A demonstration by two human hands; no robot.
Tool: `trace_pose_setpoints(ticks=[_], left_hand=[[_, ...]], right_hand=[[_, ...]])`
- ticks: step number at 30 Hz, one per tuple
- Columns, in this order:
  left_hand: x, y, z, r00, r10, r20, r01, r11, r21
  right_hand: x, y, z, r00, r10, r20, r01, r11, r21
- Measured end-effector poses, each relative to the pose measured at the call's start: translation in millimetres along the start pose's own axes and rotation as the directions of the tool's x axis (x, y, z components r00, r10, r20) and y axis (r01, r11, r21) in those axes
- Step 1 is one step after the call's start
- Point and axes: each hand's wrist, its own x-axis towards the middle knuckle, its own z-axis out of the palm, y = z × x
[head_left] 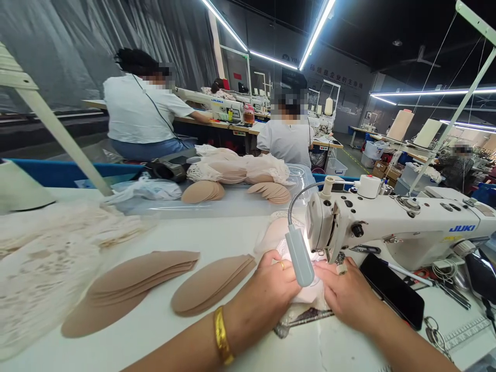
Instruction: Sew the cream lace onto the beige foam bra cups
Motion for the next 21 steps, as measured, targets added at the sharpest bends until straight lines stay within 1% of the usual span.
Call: trace_pose_setpoints(ticks=[4, 6, 8, 10, 12, 15, 18, 19, 21], left_hand=[[-1.4, 2.8, -4.1, 0.996, -0.032, 0.079, 0.032, 0.999, 0.005], [-2.7, 2.4, -3.1, 0.992, -0.05, 0.117, 0.051, 0.999, 0.0], [-5.0, -0.5, 2.6, 0.99, -0.064, 0.122, 0.066, 0.998, -0.012], [-8.3, -5.3, 12.2, 0.991, -0.084, 0.107, 0.087, 0.996, -0.021], [-12.5, -10.0, 22.6, 0.991, -0.098, 0.088, 0.101, 0.995, -0.024], [-18.7, -13.7, 33.0, 0.995, -0.087, 0.054, 0.087, 0.996, 0.002], [-23.2, -12.5, 35.4, 0.999, -0.05, -0.007, 0.05, 0.998, 0.037], [-24.2, -11.5, 35.2, 0.999, -0.042, -0.013, 0.043, 0.998, 0.038], [-25.5, -9.6, 34.5, 0.998, -0.06, 0.009, 0.059, 0.998, 0.013]], right_hand=[[-5.3, 2.9, -1.1, 0.994, -0.048, -0.098, 0.049, 0.999, 0.009], [-7.6, 4.8, -2.4, 0.985, -0.067, -0.157, 0.073, 0.997, 0.034], [-8.3, 6.5, -3.2, 0.974, -0.072, -0.213, 0.088, 0.994, 0.065], [-7.5, 7.9, -3.0, 0.964, -0.064, -0.257, 0.089, 0.992, 0.089], [-5.9, 8.9, -2.2, 0.962, -0.052, -0.268, 0.081, 0.992, 0.099], [-4.2, 9.5, -2.3, 0.972, -0.033, -0.231, 0.062, 0.991, 0.12], [-3.7, 8.7, -5.0, 0.98, -0.015, -0.199, 0.046, 0.987, 0.154], [-3.7, 8.3, -6.0, 0.98, -0.016, -0.2, 0.049, 0.986, 0.159], [-3.6, 7.6, -7.5, 0.976, -0.03, -0.217, 0.065, 0.986, 0.155]])
